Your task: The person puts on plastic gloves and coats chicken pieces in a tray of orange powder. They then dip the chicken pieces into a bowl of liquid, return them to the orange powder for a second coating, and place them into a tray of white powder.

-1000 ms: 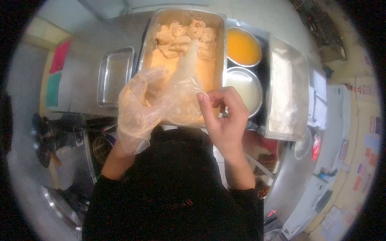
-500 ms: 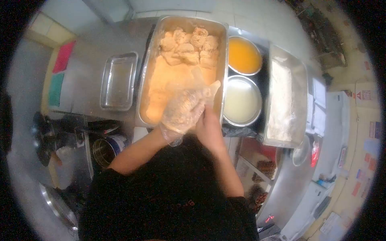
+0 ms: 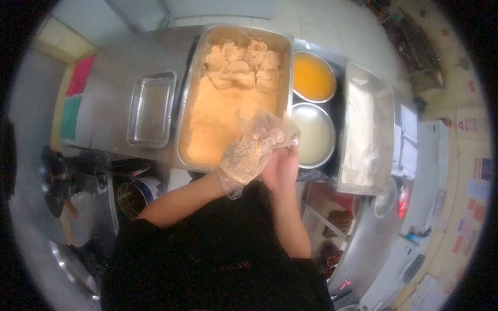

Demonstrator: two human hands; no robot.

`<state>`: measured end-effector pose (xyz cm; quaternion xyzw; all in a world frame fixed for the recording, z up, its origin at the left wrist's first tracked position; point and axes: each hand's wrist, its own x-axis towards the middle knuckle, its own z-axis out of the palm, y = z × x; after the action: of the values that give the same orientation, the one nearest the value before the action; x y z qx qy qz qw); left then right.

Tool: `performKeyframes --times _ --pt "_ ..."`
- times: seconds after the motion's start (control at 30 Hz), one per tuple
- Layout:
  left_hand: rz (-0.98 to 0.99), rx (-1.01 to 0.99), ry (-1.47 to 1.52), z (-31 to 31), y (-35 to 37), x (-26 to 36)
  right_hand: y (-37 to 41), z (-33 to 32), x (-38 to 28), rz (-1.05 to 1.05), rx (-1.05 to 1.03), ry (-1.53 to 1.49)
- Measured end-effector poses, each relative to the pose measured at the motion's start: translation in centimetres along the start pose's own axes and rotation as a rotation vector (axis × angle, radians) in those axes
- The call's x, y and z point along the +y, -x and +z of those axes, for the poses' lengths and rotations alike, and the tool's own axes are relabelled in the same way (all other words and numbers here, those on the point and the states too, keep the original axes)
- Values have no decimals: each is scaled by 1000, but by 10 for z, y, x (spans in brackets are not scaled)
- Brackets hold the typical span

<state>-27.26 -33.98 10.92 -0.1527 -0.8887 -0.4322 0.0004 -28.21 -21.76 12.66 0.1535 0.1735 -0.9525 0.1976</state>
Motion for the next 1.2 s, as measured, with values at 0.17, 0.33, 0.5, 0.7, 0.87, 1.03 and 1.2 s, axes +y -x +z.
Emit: performKeyframes --times 0.17,0.33,0.5,0.7,0.87,1.03,1.2 --pt "217 100 28 21 10 -22 -33 -48 -19 -63 -155 -129" --pt "273 44 -50 11 7 -18 -23 -37 -20 -82 -265 -193" --pt "231 -1 -27 -1 7 -7 -5 4 -22 -41 -217 -52" --pt "368 150 36 -4 13 8 -6 -4 -32 16 -399 -11" --pt "315 166 114 -20 5 22 -10 20 -32 -86 -338 -74" --pt "273 133 59 -37 -4 29 -35 19 -29 -282 -194 40" --pt "243 149 148 -42 -4 34 -21 55 -28 -255 -238 145"
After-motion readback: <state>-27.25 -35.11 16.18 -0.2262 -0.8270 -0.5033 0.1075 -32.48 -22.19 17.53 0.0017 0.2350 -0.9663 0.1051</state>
